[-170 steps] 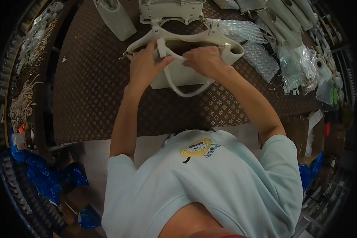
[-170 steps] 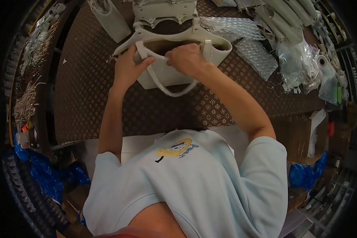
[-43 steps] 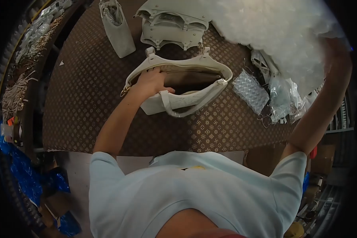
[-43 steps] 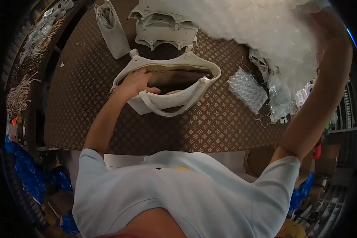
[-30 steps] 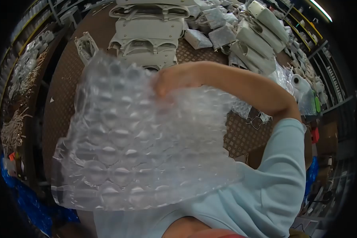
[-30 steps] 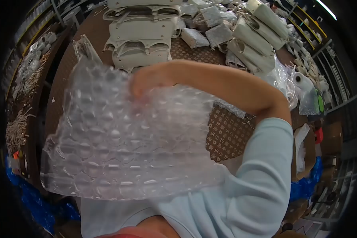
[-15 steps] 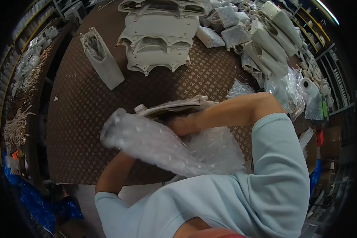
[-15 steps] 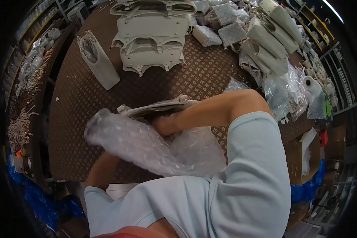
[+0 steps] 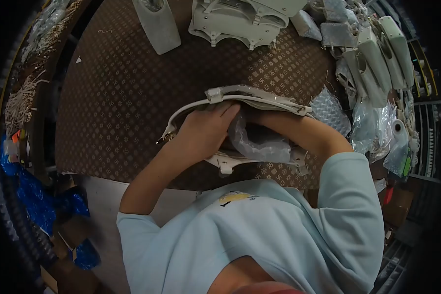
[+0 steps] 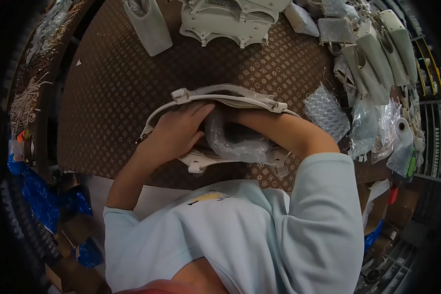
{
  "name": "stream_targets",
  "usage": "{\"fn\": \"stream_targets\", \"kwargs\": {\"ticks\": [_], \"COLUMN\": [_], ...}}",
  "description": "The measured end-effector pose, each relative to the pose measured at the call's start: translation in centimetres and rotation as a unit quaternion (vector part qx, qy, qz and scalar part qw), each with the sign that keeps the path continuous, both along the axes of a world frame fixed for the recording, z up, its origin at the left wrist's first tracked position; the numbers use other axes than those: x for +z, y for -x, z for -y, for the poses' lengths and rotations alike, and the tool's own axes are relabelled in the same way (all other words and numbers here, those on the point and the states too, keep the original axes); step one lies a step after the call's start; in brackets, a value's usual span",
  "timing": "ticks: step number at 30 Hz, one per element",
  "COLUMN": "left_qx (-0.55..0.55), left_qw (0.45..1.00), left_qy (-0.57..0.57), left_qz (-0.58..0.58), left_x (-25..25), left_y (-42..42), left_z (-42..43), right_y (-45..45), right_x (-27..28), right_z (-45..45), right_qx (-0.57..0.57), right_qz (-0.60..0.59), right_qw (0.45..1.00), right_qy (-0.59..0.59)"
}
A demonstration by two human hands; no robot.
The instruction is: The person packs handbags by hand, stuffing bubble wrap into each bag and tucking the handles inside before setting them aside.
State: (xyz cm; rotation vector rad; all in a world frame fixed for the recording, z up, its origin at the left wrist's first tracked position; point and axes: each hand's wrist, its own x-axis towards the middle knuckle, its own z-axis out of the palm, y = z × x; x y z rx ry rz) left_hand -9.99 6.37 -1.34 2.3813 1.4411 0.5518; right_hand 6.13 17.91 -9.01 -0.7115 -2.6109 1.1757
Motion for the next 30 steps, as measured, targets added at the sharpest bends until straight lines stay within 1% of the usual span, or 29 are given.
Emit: {"fn": "stream_targets", "kwargs": {"ticks": [1,2,3,4,5,6,7,8,9,10,11,12,13,14,15,16,17,19,20,21,22,26,27,28,29,30], "left_qx": [0.027,0.060,0.058,0.079,0.100,0.100,0.073,0.045,0.042,0.017,-0.003,0.000,0.000,0.035,0.071,0.082,0.089,0.078,0.077,0.066,0.052,0.050,0.055,0.060,0.059,0.032], "left_qw": [0.992,0.995,0.995,0.989,0.979,0.979,0.983,0.985,0.985,0.989,0.955,0.961,0.959,0.984,0.995,0.995,0.994,0.965,0.965,0.950,0.933,0.917,0.929,0.941,0.943,0.943], "left_qy": [-0.035,-0.019,-0.015,0.001,0.014,0.012,-0.023,-0.056,-0.054,0.125,0.295,0.278,0.285,0.175,0.063,0.063,0.061,0.232,0.234,0.280,0.328,0.368,0.348,0.326,0.320,0.323], "left_qz": [-0.115,-0.079,-0.080,-0.128,-0.175,-0.175,-0.165,-0.157,-0.161,-0.072,0.020,0.008,0.010,0.022,0.031,-0.011,-0.012,-0.091,-0.092,-0.118,-0.142,-0.142,-0.109,-0.073,-0.073,-0.071], "left_x": [-0.7,-0.6,-0.6,-0.6,-0.6,-0.9,-1.4,-1.2,-0.7,0.1,1.1,1.5,0.8,-0.5,-1.6,-2.2,-1.9,-0.8,-0.7,-0.6,-0.6,-0.7,-0.6,-0.5,-0.5,-0.5], "left_y": [0.0,-0.1,-0.2,-0.5,-0.7,-0.6,-0.3,-0.1,0.1,0.3,0.5,0.8,1.2,1.7,2.1,2.4,2.6,2.7,2.8,2.8,2.5,2.1,2.2,2.2,2.2,2.4], "left_z": [-0.3,-0.4,-0.5,-0.8,-1.1,-1.3,-1.5,-1.7,-1.6,-1.4,-1.6,-1.3,-0.8,-0.3,0.2,0.0,-0.7,-1.3,-1.7,-2.3,-2.5,-2.6,-2.7,-2.8,-2.8,-2.9], "right_y": [0.6,1.5,1.9,1.6,1.4,1.2,1.1,1.1,1.1,1.1,1.1,1.1,0.8,0.3,-0.2,-0.5,-0.5,-1.0,-1.6,-2.4,-3.1,-6.5,-0.1,-6.1,-6.9,-4.3], "right_x": [0.0,0.8,1.9,5.5,4.5,3.0,1.9,1.8,1.6,1.3,1.2,1.0,0.8,0.7,0.6,0.6,0.6,0.2,0.1,0.2,-0.4,-3.0,-3.9,-4.3,-4.9,-5.7], "right_z": [-0.5,-1.0,-1.1,-1.3,-1.1,-0.9,-1.0,-1.0,-0.8,-0.7,-1.0,-1.2,-0.9,-0.9,-0.9,-0.8,-1.2,-0.8,-0.8,-1.0,-0.9,-3.0,-3.1,-3.4,-3.1,-2.8], "right_qx": [0.001,-0.037,-0.076,0.033,0.032,0.008,-0.015,-0.015,-0.014,-0.013,-0.011,-0.009,-0.005,0.002,0.010,0.019,0.028,0.039,0.041,0.040,0.035,0.046,0.050,0.054,0.056,0.053], "right_qz": [-0.003,0.122,0.246,0.241,0.243,0.162,0.079,0.075,0.088,0.102,0.115,0.129,0.149,0.172,0.195,0.213,0.229,0.256,0.272,0.288,0.290,0.244,0.230,0.218,0.209,0.199], "right_qw": [1.000,0.990,0.959,0.967,0.967,0.980,0.985,0.985,0.986,0.987,0.988,0.988,0.986,0.984,0.980,0.977,0.973,0.965,0.959,0.953,0.953,0.969,0.972,0.974,0.976,0.978], "right_qy": [0.001,0.058,0.118,0.071,0.073,0.115,0.156,0.157,0.140,0.125,0.103,0.083,0.069,0.050,0.031,0.012,-0.013,-0.046,-0.064,-0.085,-0.082,-0.004,0.010,0.021,0.035,0.045]}}
